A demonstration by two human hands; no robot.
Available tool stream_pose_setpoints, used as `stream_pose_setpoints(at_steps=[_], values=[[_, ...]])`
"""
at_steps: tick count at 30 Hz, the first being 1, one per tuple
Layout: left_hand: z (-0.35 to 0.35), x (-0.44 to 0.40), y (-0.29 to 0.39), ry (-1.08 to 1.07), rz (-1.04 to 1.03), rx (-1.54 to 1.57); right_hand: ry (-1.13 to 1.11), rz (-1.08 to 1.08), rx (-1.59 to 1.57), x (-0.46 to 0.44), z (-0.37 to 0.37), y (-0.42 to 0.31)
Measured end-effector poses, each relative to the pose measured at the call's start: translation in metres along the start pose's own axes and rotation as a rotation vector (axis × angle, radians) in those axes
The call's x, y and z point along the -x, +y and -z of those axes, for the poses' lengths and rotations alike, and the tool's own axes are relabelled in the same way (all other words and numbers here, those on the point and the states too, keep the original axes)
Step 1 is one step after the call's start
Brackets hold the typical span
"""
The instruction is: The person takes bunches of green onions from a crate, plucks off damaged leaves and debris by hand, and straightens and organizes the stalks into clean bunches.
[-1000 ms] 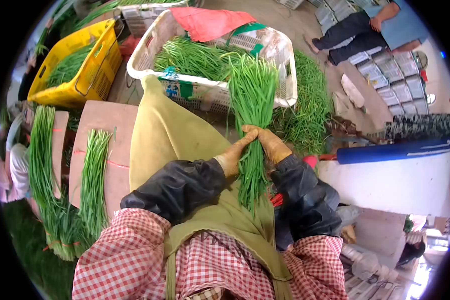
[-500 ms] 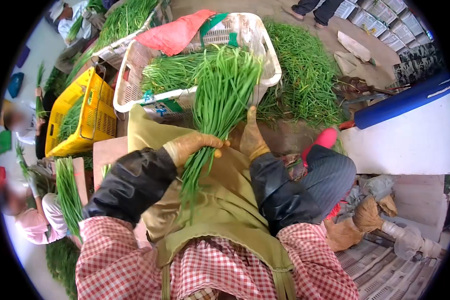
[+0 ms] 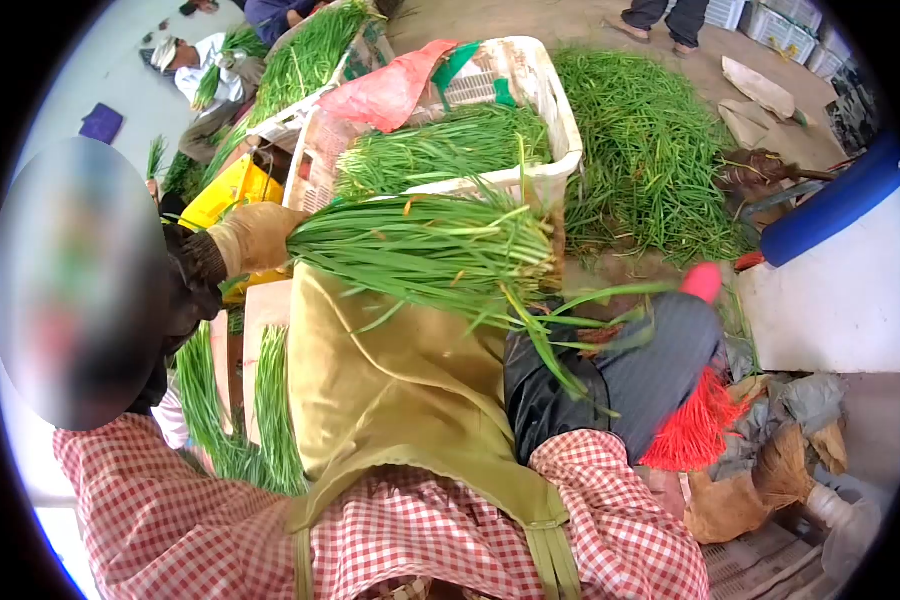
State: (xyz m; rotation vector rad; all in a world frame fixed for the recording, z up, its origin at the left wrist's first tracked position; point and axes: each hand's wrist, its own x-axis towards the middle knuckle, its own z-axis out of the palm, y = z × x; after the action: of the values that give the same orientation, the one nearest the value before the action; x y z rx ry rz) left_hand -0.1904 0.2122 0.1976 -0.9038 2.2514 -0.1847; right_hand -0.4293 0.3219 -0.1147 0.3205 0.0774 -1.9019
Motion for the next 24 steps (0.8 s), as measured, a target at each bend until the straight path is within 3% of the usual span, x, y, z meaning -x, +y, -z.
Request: stream_pose_setpoints(at_steps=[4,5,8,9,10,12,14,17,19,20,21,23,24], values=[[-0.032,0.027,-0.039,0.12,0.083,-0.009,0.137,0.076,-0.015,-0.027,0.028,-0.038],[-0.035,0.039,-0.042,0.103,0.195,-0.074,0.193,0.083,-0.006,-0.028,0.035,-0.049],[-0.061,0.071,-0.047,0.188,0.325,-0.007,0.538,0.072,0.123,-0.025,0.051,-0.069],[-0.086,0.075,-0.055,0.308,0.264,-0.034,0.608,0.014,0.205,-0.015,0.04,-0.065],[-0.113,0.077,-0.06,0.337,0.313,-0.006,0.561,-0.108,0.299,-0.006,0.031,-0.057],[-0.151,0.084,-0.051,0.424,0.357,-0.019,0.201,-0.433,0.554,0.026,-0.005,-0.032],[-0.176,0.088,-0.029,0.466,0.391,-0.068,0.168,-0.635,0.627,0.054,-0.05,0.011],[-0.208,0.088,0.0,0.486,0.455,0.004,0.078,-0.859,1.015,0.089,-0.068,0.087],[-0.218,0.093,0.011,0.477,0.463,0.007,-0.136,-1.064,0.823,0.089,-0.056,0.091],[-0.223,0.096,0.009,0.504,0.447,0.047,-0.132,-1.072,0.836,0.08,-0.041,0.083],[-0.227,0.097,0.007,0.53,0.429,0.089,-0.088,-1.098,0.544,0.065,-0.021,0.061],[-0.231,0.099,0.004,0.49,0.452,0.097,-0.003,-0.857,0.377,0.056,-0.01,0.025],[-0.234,0.101,0.002,0.482,0.45,0.094,0.033,-0.607,0.49,0.057,-0.008,0.009]])
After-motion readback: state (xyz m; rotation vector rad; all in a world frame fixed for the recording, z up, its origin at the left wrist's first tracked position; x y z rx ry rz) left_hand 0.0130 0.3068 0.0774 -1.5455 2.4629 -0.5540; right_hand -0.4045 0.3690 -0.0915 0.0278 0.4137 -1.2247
